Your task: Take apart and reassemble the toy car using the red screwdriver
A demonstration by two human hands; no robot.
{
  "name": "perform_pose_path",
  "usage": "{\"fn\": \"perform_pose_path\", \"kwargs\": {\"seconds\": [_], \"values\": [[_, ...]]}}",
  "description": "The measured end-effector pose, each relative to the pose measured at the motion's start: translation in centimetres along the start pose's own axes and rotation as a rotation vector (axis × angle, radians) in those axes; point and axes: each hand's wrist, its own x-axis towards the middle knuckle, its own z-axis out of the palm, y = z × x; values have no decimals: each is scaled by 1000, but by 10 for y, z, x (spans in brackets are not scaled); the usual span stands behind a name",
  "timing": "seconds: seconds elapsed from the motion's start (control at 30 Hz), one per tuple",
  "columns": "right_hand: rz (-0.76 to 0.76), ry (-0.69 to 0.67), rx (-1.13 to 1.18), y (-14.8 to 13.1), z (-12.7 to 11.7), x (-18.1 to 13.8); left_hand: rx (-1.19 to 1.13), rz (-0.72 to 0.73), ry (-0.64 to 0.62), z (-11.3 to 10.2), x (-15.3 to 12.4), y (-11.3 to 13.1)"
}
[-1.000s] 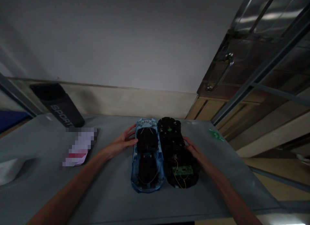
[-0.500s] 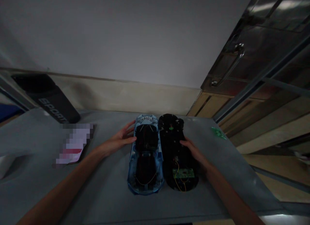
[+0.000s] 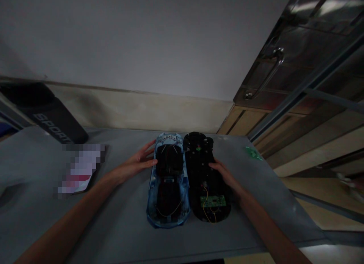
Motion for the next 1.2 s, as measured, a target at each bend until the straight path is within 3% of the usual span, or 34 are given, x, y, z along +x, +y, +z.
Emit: {"fn": "perform_pose_path", "kwargs": {"seconds": [1.2], "values": [[-3, 10, -8, 2, -2, -1, 23, -6, 11, 2, 0, 2]]}}
